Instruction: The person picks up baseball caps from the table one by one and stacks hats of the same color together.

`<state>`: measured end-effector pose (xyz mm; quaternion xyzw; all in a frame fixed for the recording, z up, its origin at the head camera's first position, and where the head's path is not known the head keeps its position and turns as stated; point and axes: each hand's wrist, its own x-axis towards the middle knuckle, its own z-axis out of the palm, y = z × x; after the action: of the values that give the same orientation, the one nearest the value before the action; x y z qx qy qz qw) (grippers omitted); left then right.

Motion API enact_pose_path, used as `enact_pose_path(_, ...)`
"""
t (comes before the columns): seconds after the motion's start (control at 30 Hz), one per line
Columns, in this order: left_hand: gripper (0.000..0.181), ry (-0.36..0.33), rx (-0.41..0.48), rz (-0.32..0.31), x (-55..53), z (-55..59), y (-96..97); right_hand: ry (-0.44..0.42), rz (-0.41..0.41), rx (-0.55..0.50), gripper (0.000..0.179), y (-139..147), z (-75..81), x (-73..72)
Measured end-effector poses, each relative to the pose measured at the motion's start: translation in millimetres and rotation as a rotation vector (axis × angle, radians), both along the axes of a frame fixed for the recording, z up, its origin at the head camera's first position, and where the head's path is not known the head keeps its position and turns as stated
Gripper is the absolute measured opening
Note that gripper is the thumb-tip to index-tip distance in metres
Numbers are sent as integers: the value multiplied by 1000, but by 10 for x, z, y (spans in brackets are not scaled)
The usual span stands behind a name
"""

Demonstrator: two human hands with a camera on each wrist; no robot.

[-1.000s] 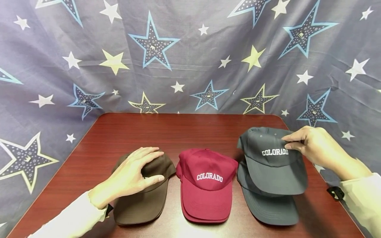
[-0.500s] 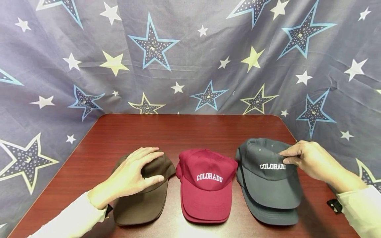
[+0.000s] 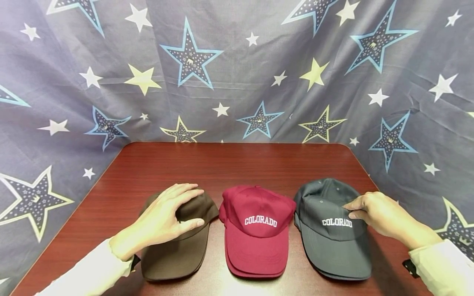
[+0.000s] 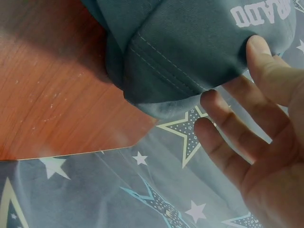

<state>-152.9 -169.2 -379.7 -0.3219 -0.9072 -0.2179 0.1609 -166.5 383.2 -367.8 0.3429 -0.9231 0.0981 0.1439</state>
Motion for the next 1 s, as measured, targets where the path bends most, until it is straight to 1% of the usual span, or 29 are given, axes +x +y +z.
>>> enact_pose_path(0.1, 70, 4, 2, 0, 1, -6, -8, -2, -28, 18, 31, -9, -6, 6)
enact_pose_path(0.23, 70, -3, 4, 6, 8, -9, -19, -12, -39, 31, 30, -16, 5, 11)
enact_pose_path(0.47, 70, -11, 3, 13, 18, -10, -46, -8, -42, 10, 33, -17, 8, 40)
enact_pose_path(0.6, 70, -3, 1, 20, 20, -11, -58, -31, -74, 16, 33, -1, 31, 62)
enact_pose_path(0.77, 71, 3, 9, 27, 28, -8, -69, -31, -137, 33, 35, 10, 95, 82)
enact_pose_path(0.87, 71, -1, 13, 29, 32, -4, -76, -40, -178, -8, 33, 2, 133, 88)
enact_pose_path(1.0, 71, -7, 11, 36, 32, 0, -92, -35, -242, -88, 19, -37, 154, 67)
